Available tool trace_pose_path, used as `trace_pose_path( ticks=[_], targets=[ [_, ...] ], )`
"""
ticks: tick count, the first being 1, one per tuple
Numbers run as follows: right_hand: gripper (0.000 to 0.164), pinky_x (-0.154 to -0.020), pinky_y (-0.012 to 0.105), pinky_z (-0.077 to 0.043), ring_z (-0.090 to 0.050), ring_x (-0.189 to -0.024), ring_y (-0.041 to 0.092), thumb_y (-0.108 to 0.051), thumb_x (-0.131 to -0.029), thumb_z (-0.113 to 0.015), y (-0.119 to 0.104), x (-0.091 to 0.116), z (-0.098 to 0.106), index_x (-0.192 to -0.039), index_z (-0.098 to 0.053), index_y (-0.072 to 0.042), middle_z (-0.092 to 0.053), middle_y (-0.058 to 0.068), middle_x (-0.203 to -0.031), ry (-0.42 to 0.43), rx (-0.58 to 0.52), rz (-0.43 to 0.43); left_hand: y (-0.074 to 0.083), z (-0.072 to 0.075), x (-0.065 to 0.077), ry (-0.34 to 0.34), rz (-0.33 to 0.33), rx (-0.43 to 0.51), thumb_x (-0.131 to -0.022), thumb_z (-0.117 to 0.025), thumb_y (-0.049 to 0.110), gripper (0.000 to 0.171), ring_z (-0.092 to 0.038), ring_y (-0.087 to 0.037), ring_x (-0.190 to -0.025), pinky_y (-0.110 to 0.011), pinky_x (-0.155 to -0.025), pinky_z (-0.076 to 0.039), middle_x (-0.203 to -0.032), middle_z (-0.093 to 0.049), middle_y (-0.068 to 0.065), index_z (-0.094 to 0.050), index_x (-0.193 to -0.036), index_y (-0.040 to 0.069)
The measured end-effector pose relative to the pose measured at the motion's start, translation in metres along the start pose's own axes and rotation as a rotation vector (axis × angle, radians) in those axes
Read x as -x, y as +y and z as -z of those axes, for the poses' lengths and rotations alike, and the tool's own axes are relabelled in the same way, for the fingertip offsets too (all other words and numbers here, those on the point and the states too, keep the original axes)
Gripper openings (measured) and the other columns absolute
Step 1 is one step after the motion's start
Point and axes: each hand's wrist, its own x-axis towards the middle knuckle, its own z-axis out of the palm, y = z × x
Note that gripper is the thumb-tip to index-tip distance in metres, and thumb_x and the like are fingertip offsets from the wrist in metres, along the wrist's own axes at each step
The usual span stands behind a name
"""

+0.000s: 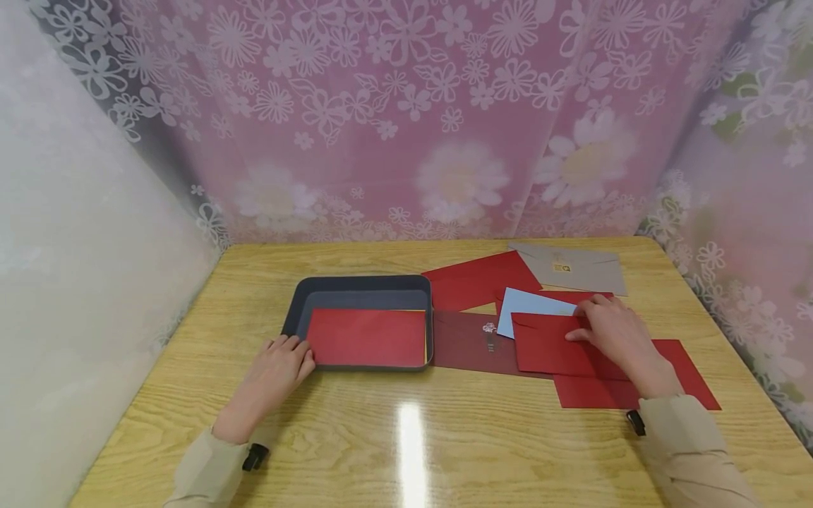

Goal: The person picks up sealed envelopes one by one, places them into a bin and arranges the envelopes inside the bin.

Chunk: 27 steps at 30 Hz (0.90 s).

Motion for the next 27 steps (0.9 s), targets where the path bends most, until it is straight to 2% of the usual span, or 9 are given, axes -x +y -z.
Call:
trace_pose_path(
  ticks=[5,8,11,14,17,21,27],
  targets=[
    [0.046,-0.073,0.05,-0.051,-0.056,-0.081,0.031,-0.031,-0.077,-0.087,-0.002,-0.003,0.002,-0.095,-0.062,0.003,-0.058,0.017,-0.092,-0.084,-0.045,-0.009,0.0,0.0,0.0,0.018,-0.009,-0.019,-0.096,-0.064,0.014,0.036,-0.037,-0.021,-0.063,-0.032,-0.066,-0.028,-0.066,-0.038,0.0,-0.043,-0.067,0.014],
    [0.049,-0.066,0.041,-0.047,-0.052,-0.076,0.025,-0.035,-0.077,-0.087,-0.003,-0.003,0.004,-0.092,-0.057,0.001,-0.055,0.011,-0.086,-0.12,-0.1,-0.035,0.0,0.0,0.001,0.039,-0.02,-0.02,-0.096,-0.064,0.015,0.036,-0.035,-0.019,-0.063,-0.032,-0.066,-0.028,-0.066,-0.036,0.001,-0.043,-0.067,0.015],
    [0.052,-0.063,0.037,-0.045,-0.053,-0.073,0.021,-0.037,-0.079,-0.085,-0.004,-0.002,0.005,-0.096,-0.054,0.001,-0.058,0.009,-0.084,-0.135,-0.161,-0.061,0.0,0.001,0.0,0.055,-0.026,-0.013,-0.095,-0.065,0.015,0.036,-0.033,-0.018,-0.063,-0.031,-0.066,-0.028,-0.066,-0.035,0.001,-0.042,-0.067,0.015],
    [0.052,-0.066,0.042,-0.05,-0.059,-0.077,0.025,-0.036,-0.082,-0.083,-0.006,0.0,0.005,-0.107,-0.057,0.002,-0.065,0.013,-0.091,-0.125,-0.197,-0.048,0.0,0.001,0.0,0.054,-0.027,-0.01,-0.095,-0.065,0.014,0.036,-0.033,-0.018,-0.062,-0.031,-0.066,-0.027,-0.065,-0.035,0.001,-0.043,-0.067,0.014],
    [0.043,-0.073,0.049,-0.053,-0.064,-0.083,0.027,-0.029,-0.086,-0.079,-0.008,0.002,0.002,-0.113,-0.062,-0.001,-0.069,0.014,-0.098,-0.06,-0.174,0.003,0.0,0.0,0.0,0.037,-0.018,-0.008,-0.096,-0.065,0.015,0.036,-0.034,-0.019,-0.063,-0.032,-0.066,-0.028,-0.066,-0.037,0.0,-0.043,-0.067,0.015],
    [0.025,-0.072,0.048,-0.052,-0.064,-0.081,0.023,-0.017,-0.089,-0.077,-0.015,0.004,-0.002,-0.109,-0.066,-0.006,-0.07,0.008,-0.095,0.099,-0.143,0.068,-0.001,-0.001,0.0,0.016,-0.006,-0.004,-0.096,-0.063,0.015,0.035,-0.037,-0.02,-0.064,-0.032,-0.067,-0.029,-0.066,-0.038,0.0,-0.044,-0.068,0.015],
    [0.027,-0.071,0.052,-0.052,-0.065,-0.085,0.031,-0.012,-0.088,-0.077,-0.028,0.003,0.001,-0.111,-0.064,-0.005,-0.07,0.014,-0.101,0.303,-0.116,0.127,0.0,0.001,-0.001,-0.022,0.014,-0.001,-0.097,-0.063,0.015,0.034,-0.039,-0.021,-0.065,-0.034,-0.068,-0.031,-0.067,-0.039,-0.001,-0.045,-0.068,0.014]
  ],
)
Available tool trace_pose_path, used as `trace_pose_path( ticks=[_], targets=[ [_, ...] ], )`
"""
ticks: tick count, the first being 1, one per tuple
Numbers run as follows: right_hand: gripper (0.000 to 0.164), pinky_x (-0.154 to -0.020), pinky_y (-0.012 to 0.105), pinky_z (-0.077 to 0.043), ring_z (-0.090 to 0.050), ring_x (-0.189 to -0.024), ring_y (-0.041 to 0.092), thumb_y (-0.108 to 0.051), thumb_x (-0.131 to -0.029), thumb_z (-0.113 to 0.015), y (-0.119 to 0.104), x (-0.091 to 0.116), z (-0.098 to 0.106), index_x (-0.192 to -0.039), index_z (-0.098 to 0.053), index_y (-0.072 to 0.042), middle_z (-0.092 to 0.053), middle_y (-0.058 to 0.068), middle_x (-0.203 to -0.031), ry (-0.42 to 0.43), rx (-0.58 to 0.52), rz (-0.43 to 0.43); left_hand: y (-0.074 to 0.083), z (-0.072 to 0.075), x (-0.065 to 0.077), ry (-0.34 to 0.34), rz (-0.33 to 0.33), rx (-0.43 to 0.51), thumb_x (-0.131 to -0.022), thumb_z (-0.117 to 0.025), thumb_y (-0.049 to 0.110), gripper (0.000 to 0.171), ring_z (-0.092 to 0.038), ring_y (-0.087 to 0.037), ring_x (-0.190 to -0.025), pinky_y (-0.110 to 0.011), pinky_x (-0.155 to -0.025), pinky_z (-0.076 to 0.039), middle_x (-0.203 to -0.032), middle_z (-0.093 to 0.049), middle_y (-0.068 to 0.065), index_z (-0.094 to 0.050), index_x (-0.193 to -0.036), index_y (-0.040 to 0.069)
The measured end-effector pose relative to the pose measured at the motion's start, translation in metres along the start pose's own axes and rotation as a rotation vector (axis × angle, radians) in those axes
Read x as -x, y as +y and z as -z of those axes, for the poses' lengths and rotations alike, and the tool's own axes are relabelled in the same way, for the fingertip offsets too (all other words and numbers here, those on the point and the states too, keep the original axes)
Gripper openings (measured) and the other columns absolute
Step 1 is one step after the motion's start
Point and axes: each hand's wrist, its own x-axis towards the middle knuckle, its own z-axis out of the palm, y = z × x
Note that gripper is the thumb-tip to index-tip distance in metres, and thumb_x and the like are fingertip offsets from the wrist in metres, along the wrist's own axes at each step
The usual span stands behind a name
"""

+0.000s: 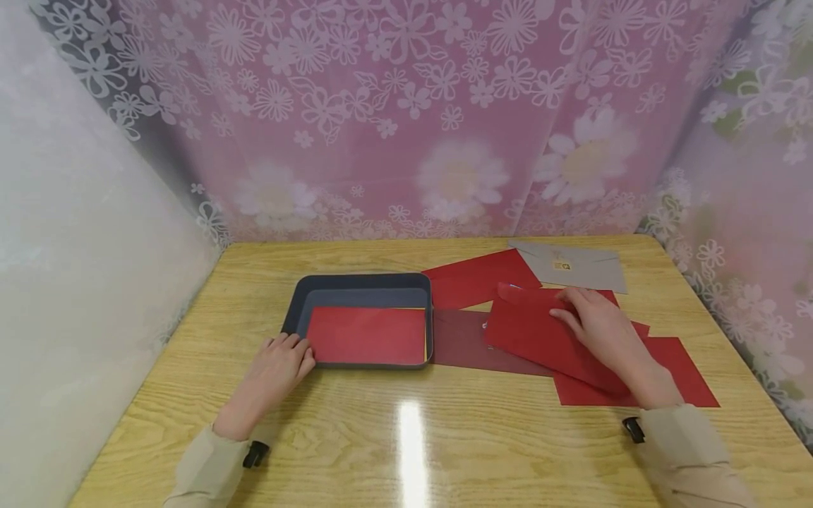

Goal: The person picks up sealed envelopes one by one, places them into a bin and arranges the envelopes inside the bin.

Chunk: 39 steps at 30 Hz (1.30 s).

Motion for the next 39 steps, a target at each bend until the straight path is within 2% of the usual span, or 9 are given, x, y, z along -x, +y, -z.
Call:
trace_pose_path(
  ticks=[4,9,12,17,20,25,28,33,39],
  targets=[
    [0.029,-0.072,0.051,-0.05,-0.066,-0.08,0.031,-0.01,-0.084,-0.08,-0.012,-0.007,0.006,-0.108,-0.065,-0.004,-0.07,0.013,-0.096,0.109,0.056,0.063,0.001,0.002,-0.001,-0.025,0.014,0.01,-0.099,-0.062,0.015,0.034,-0.037,-0.021,-0.066,-0.033,-0.069,-0.031,-0.067,-0.039,-0.001,-0.045,-0.069,0.014],
    [0.026,-0.071,0.044,-0.038,-0.06,-0.07,0.027,-0.017,-0.083,-0.08,-0.025,-0.017,0.013,-0.098,-0.062,-0.006,-0.066,0.007,-0.082,0.207,0.138,0.126,0.001,0.003,0.0,-0.019,0.013,0.016,-0.098,-0.062,0.015,0.035,-0.036,-0.02,-0.065,-0.033,-0.069,-0.029,-0.067,-0.038,0.0,-0.044,-0.068,0.014],
    [0.028,-0.07,0.041,-0.032,-0.057,-0.066,0.026,-0.031,-0.093,-0.069,-0.034,-0.025,0.017,-0.095,-0.059,-0.006,-0.062,0.006,-0.075,0.26,0.174,0.176,0.001,0.003,0.0,-0.006,0.006,0.013,-0.098,-0.063,0.015,0.035,-0.037,-0.021,-0.065,-0.033,-0.069,-0.03,-0.067,-0.038,0.0,-0.044,-0.068,0.014],
    [0.054,-0.069,0.045,-0.036,-0.059,-0.066,0.029,-0.053,-0.105,-0.041,-0.055,-0.043,0.021,-0.094,-0.06,-0.004,-0.063,0.009,-0.076,0.373,0.164,0.241,0.0,0.002,-0.001,-0.014,0.008,0.01,-0.099,-0.062,0.015,0.035,-0.037,-0.021,-0.065,-0.033,-0.069,-0.03,-0.067,-0.038,-0.001,-0.044,-0.068,0.014],
    [0.057,-0.072,0.05,-0.04,-0.062,-0.073,0.034,-0.054,-0.105,-0.041,-0.071,-0.054,0.023,-0.096,-0.062,-0.003,-0.066,0.013,-0.081,0.414,0.125,0.241,0.0,0.002,-0.001,-0.022,0.012,0.013,-0.099,-0.062,0.014,0.035,-0.036,-0.021,-0.065,-0.033,-0.069,-0.03,-0.067,-0.038,-0.001,-0.044,-0.068,0.014],
    [0.034,-0.075,0.053,-0.044,-0.064,-0.084,0.038,-0.034,-0.097,-0.067,-0.105,-0.077,0.024,-0.1,-0.064,-0.001,-0.07,0.016,-0.09,0.428,0.065,0.229,0.0,0.003,0.0,-0.034,0.02,0.019,-0.099,-0.061,0.015,0.035,-0.034,-0.019,-0.066,-0.033,-0.07,-0.029,-0.068,-0.038,0.0,-0.044,-0.069,0.015],
    [0.026,-0.073,0.049,-0.042,-0.064,-0.084,0.036,-0.022,-0.089,-0.076,-0.126,-0.091,0.021,-0.098,-0.063,-0.001,-0.069,0.015,-0.088,0.423,0.024,0.23,0.001,0.003,0.0,-0.041,0.022,0.021,-0.099,-0.062,0.016,0.035,-0.034,-0.019,-0.066,-0.033,-0.07,-0.029,-0.068,-0.038,0.0,-0.043,-0.069,0.015],
    [0.021,-0.071,0.043,-0.038,-0.062,-0.085,0.03,-0.017,-0.091,-0.075,-0.161,-0.11,0.01,-0.104,-0.065,-0.004,-0.07,0.011,-0.095,0.399,-0.107,0.246,0.002,0.003,0.0,-0.037,0.022,0.018,-0.099,-0.062,0.016,0.035,-0.035,-0.02,-0.066,-0.033,-0.07,-0.029,-0.068,-0.039,0.0,-0.044,-0.069,0.014],
    [0.024,-0.088,0.047,-0.048,-0.062,-0.095,0.03,-0.009,-0.097,-0.066,-0.196,-0.124,-0.008,-0.121,-0.063,-0.003,-0.068,0.013,-0.11,0.318,-0.232,0.297,-0.001,-0.003,0.001,0.026,-0.005,0.009,-0.098,-0.062,0.015,0.036,-0.037,-0.021,-0.065,-0.032,-0.068,-0.029,-0.067,-0.039,0.0,-0.042,-0.068,0.015]
  ],
)
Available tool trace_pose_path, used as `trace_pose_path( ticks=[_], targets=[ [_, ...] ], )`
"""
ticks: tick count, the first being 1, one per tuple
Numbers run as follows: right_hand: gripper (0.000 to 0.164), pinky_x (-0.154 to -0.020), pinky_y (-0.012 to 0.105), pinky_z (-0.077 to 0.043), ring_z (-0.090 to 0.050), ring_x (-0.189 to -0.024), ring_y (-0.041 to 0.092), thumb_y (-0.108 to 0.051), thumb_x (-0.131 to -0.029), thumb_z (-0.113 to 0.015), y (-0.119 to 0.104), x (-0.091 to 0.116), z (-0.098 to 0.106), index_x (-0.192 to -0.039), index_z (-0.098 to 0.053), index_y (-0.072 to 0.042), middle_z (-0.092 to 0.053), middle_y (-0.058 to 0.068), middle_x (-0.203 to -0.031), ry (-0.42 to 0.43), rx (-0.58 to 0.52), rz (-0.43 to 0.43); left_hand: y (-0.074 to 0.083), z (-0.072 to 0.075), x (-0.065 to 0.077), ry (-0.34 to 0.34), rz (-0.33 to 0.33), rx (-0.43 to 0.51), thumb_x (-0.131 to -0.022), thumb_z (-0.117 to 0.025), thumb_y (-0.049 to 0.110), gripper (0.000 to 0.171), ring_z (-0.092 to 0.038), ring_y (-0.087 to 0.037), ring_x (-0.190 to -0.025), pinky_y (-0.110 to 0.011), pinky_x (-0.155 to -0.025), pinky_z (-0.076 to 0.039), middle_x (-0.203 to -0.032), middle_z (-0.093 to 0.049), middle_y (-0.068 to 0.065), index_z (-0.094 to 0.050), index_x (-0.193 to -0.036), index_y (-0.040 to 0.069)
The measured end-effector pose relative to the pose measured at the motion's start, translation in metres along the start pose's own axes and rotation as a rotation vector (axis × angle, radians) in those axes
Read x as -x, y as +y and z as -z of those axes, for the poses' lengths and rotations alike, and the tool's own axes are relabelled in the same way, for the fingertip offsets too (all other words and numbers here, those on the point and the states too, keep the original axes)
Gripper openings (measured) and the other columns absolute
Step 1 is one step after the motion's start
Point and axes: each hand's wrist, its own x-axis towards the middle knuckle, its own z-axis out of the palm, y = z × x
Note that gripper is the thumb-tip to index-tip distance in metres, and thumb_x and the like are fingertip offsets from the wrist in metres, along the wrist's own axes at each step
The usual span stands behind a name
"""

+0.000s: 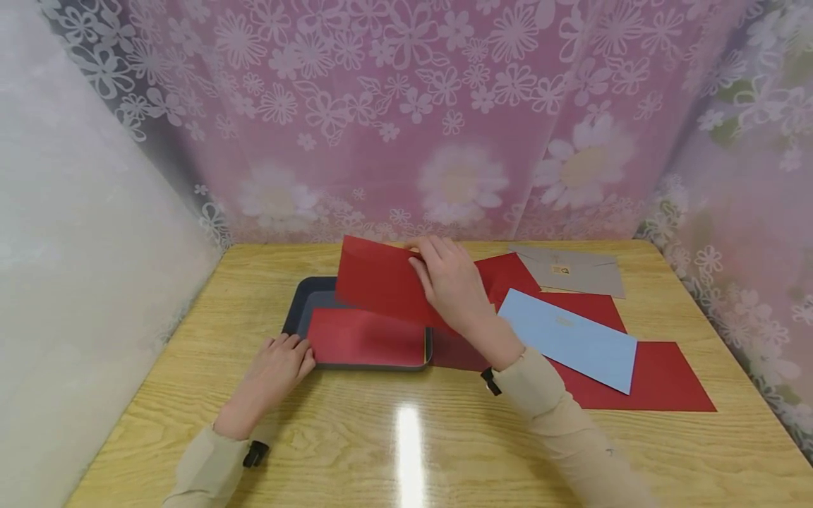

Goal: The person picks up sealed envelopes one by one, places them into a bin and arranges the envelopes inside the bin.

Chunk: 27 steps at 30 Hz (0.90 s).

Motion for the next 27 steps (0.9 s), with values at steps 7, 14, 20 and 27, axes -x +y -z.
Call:
trace_pose_path(
  ticks=[7,14,20,27],
  targets=[
    [0.035,-0.098,0.044,-0.049,-0.059,-0.114,0.031,0.01,-0.098,-0.054,-0.016,-0.007,-0.035,-0.132,-0.056,0.0,-0.062,0.016,-0.121,-0.129,-0.109,-0.012,-0.001,-0.001,0.0,0.012,0.001,0.015,-0.097,-0.062,0.015,0.038,-0.034,-0.019,-0.065,-0.032,-0.068,-0.028,-0.067,-0.036,0.001,-0.038,-0.067,0.016],
    [0.04,-0.095,0.041,-0.052,-0.059,-0.117,0.03,0.013,-0.094,-0.057,-0.019,0.004,-0.067,-0.132,-0.056,-0.002,-0.062,0.014,-0.123,-0.246,-0.096,0.03,0.0,0.002,0.0,-0.004,0.01,0.0,-0.099,-0.06,0.016,0.034,-0.036,-0.021,-0.066,-0.033,-0.069,-0.029,-0.067,-0.038,0.0,-0.044,-0.069,0.014],
    [0.041,-0.088,0.037,-0.053,-0.062,-0.105,0.026,0.011,-0.093,-0.061,-0.015,0.018,-0.084,-0.13,-0.06,-0.006,-0.063,0.01,-0.115,-0.359,-0.056,0.017,0.0,0.002,0.0,0.0,0.015,-0.003,-0.097,-0.061,0.015,0.026,-0.044,-0.024,-0.068,-0.034,-0.069,-0.031,-0.068,-0.044,-0.003,-0.052,-0.073,0.01],
    [0.048,-0.08,0.035,-0.051,-0.061,-0.098,0.026,0.012,-0.093,-0.059,-0.014,0.026,-0.091,-0.138,-0.059,-0.006,-0.059,0.012,-0.117,-0.474,0.022,-0.031,0.001,0.002,-0.001,-0.008,0.012,-0.003,-0.096,-0.062,0.014,0.031,-0.043,-0.023,-0.067,-0.033,-0.068,-0.03,-0.068,-0.043,-0.002,-0.047,-0.07,0.012]
  ],
)
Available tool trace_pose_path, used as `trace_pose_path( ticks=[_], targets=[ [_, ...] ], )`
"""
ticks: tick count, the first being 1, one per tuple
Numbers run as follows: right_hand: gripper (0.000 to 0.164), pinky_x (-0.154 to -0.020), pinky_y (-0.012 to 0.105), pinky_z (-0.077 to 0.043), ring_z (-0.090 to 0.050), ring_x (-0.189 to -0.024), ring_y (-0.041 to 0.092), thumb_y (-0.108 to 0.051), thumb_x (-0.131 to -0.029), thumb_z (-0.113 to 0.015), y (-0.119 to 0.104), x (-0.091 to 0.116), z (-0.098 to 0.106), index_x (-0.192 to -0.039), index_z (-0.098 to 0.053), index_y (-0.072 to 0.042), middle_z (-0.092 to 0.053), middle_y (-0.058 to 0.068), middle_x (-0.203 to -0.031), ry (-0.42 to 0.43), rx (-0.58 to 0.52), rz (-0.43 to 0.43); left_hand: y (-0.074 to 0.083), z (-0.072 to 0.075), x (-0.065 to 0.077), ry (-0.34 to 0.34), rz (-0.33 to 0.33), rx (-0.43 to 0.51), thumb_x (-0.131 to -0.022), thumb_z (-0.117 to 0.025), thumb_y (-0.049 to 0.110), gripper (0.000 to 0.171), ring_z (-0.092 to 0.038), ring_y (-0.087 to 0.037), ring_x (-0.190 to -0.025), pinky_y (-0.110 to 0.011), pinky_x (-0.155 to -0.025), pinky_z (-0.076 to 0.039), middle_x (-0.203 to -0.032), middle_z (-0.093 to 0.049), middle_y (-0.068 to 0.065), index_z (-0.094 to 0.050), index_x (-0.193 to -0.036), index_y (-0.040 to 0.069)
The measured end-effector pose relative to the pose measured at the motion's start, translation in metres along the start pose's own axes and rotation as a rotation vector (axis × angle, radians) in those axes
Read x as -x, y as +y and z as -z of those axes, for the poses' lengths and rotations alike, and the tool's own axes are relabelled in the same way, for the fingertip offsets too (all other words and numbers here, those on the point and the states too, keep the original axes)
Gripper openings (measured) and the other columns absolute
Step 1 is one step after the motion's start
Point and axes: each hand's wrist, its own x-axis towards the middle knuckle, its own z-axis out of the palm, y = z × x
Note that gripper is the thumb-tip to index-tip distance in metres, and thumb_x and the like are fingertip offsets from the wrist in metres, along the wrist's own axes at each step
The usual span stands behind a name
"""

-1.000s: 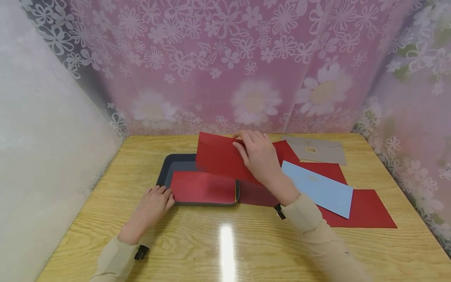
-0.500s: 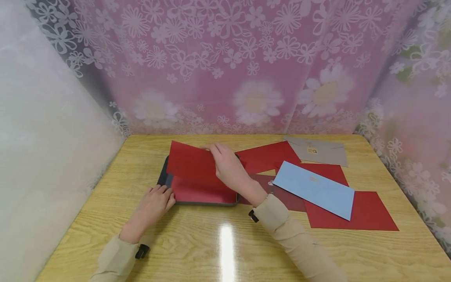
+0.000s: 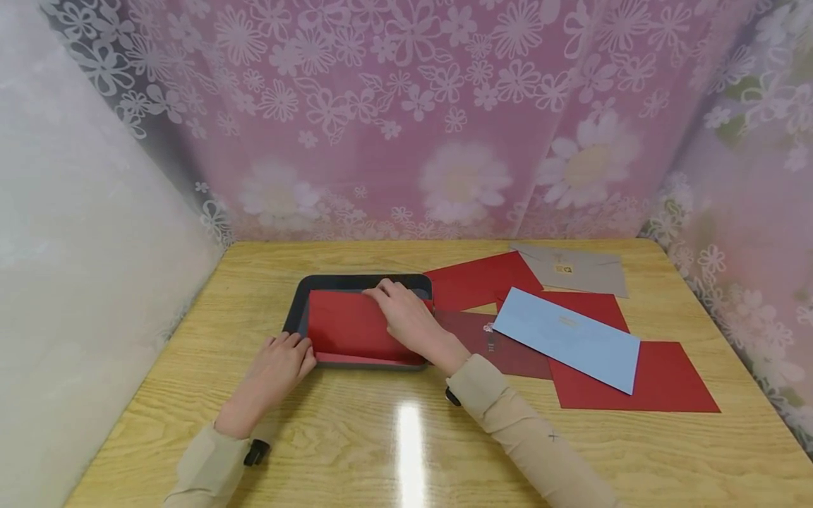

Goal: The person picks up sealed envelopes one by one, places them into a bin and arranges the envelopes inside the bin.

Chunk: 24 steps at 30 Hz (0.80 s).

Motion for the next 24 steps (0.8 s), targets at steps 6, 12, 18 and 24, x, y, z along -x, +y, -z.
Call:
trace_pose_path(
  ticks=[6,12,18,24],
  targets=[
    [0.04,-0.091,0.043,-0.053,-0.063,-0.11,0.029,-0.006,-0.098,-0.065,0.007,0.005,-0.003,-0.137,-0.061,-0.005,-0.062,0.014,-0.126,-0.085,0.093,-0.036,0.0,0.0,-0.001,-0.017,0.003,-0.006,-0.097,-0.062,0.015,0.031,-0.043,-0.024,-0.068,-0.035,-0.069,-0.032,-0.068,-0.043,-0.002,-0.047,-0.07,0.013],
    [0.031,-0.094,0.046,-0.051,-0.065,-0.112,0.027,-0.018,-0.097,-0.069,0.015,0.011,0.006,-0.127,-0.069,-0.011,-0.069,0.008,-0.122,-0.074,0.109,-0.049,0.0,0.0,-0.002,-0.029,0.007,-0.006,-0.098,-0.061,0.015,0.034,-0.04,-0.023,-0.067,-0.034,-0.068,-0.03,-0.068,-0.041,-0.002,-0.045,-0.069,0.014],
    [0.014,-0.08,0.04,-0.052,-0.064,-0.09,0.024,-0.022,-0.095,-0.072,0.024,0.02,0.029,-0.105,-0.073,-0.013,-0.071,0.003,-0.099,0.177,0.111,-0.026,0.0,0.0,-0.002,-0.012,-0.002,0.005,-0.097,-0.062,0.014,0.036,-0.04,-0.023,-0.065,-0.033,-0.067,-0.03,-0.067,-0.04,-0.002,-0.043,-0.067,0.014],
    [0.014,-0.068,0.035,-0.049,-0.061,-0.078,0.021,-0.023,-0.093,-0.074,0.038,0.039,0.052,-0.098,-0.071,-0.011,-0.069,0.003,-0.09,0.339,0.104,-0.057,0.0,0.0,-0.002,-0.026,0.003,0.006,-0.098,-0.061,0.014,0.035,-0.039,-0.022,-0.065,-0.033,-0.067,-0.029,-0.067,-0.039,-0.001,-0.043,-0.068,0.013]
  ],
)
